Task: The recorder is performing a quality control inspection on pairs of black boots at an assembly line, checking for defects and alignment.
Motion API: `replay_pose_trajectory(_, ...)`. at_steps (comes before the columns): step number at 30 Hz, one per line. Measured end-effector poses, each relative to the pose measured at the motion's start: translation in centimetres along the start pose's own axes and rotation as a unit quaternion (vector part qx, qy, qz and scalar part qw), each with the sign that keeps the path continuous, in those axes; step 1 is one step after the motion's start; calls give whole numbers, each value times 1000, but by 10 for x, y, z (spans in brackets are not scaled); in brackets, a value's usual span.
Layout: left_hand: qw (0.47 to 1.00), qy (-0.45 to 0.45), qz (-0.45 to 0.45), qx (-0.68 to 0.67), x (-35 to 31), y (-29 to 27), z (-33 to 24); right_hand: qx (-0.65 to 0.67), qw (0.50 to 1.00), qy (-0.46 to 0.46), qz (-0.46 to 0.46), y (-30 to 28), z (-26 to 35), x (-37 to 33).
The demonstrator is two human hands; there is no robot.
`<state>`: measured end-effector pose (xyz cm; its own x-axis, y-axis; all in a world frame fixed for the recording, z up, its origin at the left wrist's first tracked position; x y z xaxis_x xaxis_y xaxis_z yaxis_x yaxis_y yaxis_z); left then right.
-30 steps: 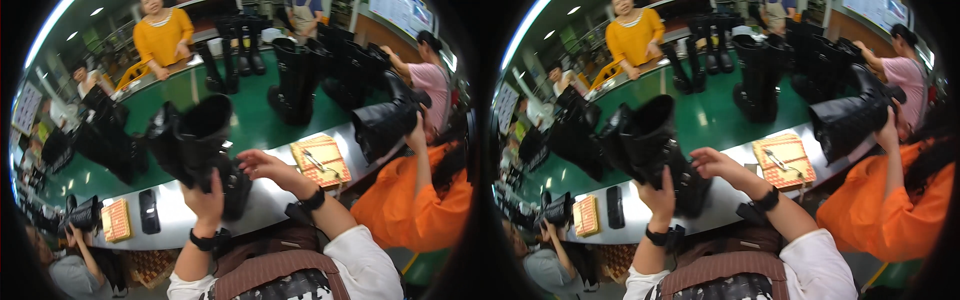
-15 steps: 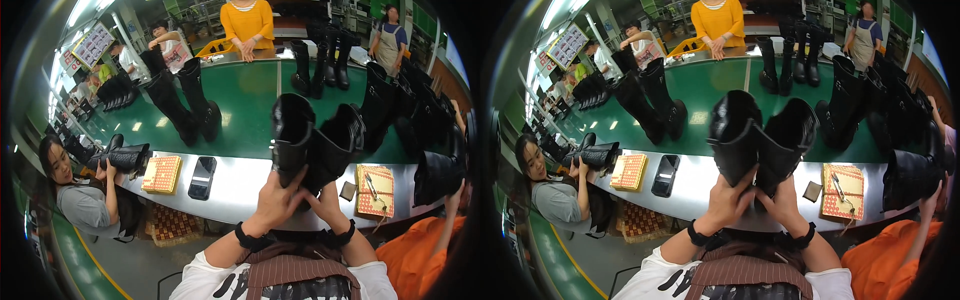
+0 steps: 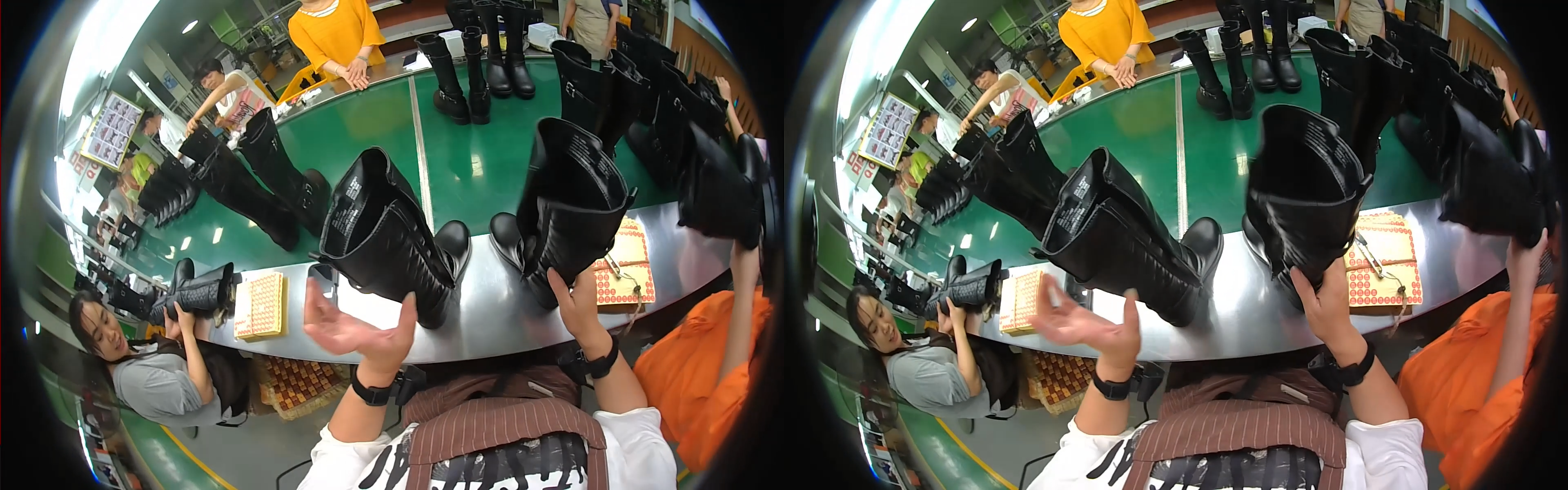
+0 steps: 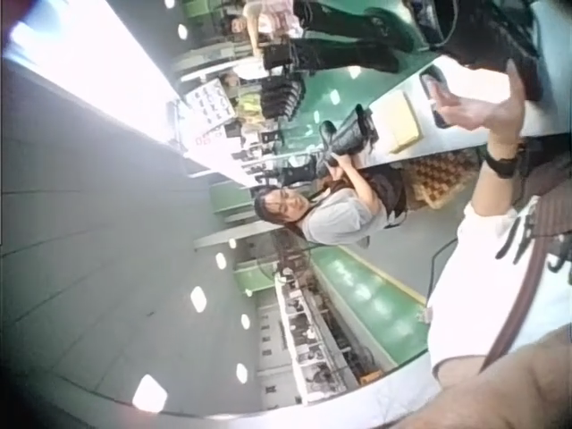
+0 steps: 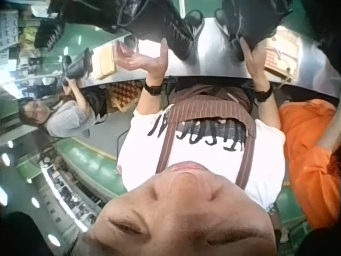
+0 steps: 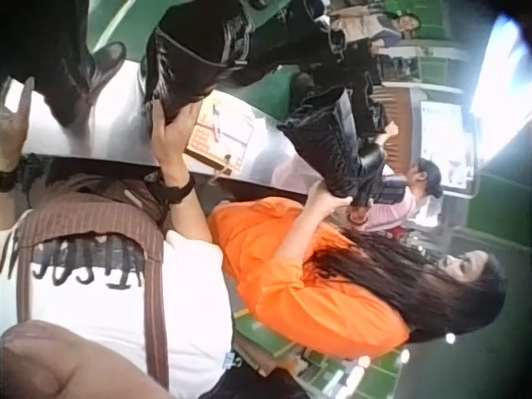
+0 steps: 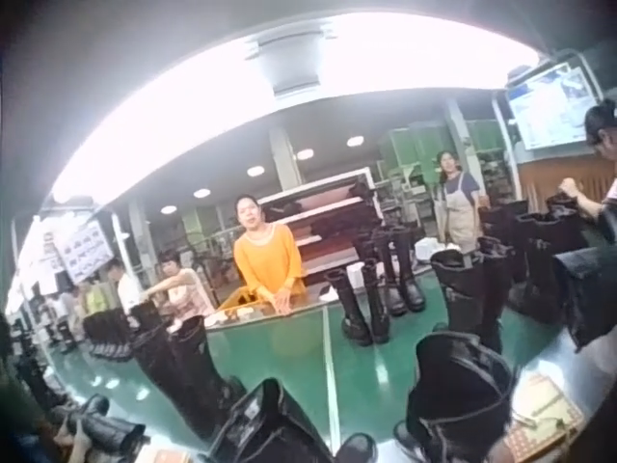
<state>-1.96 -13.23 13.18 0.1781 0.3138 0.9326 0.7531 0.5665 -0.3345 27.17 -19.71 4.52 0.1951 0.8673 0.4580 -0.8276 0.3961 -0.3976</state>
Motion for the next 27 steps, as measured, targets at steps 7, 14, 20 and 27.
replay_pose_trajectory(7, 962, -41, 270, 17, 100, -43, -16, 8, 931, -350, -105, -24, 66, -23)
replay_pose_trajectory(14, 858, 74, 507, -17, 110, -77, -61, 226, 945, -101, 213, 37, 109, 53)
replay_pose_trajectory(20, 818, 129, 557, -68, 84, -113, -68, 149, 948, -75, 271, 76, 110, 85)
replay_pose_trajectory(27, 928, 14, 373, -6, 90, -114, -65, 150, 944, -115, 272, 81, 110, 87)
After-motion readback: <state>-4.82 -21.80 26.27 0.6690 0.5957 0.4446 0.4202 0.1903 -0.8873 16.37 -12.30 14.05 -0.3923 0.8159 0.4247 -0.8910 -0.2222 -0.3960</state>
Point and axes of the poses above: each hand's wrist, its own x-axis towards the middle knuckle, its own y-axis out of the palm, z = x × y, the point moved 2 cm from there along x, towards the middle knuckle, and after that the axes turned 11 degrees about z, right-handed, at the moved point
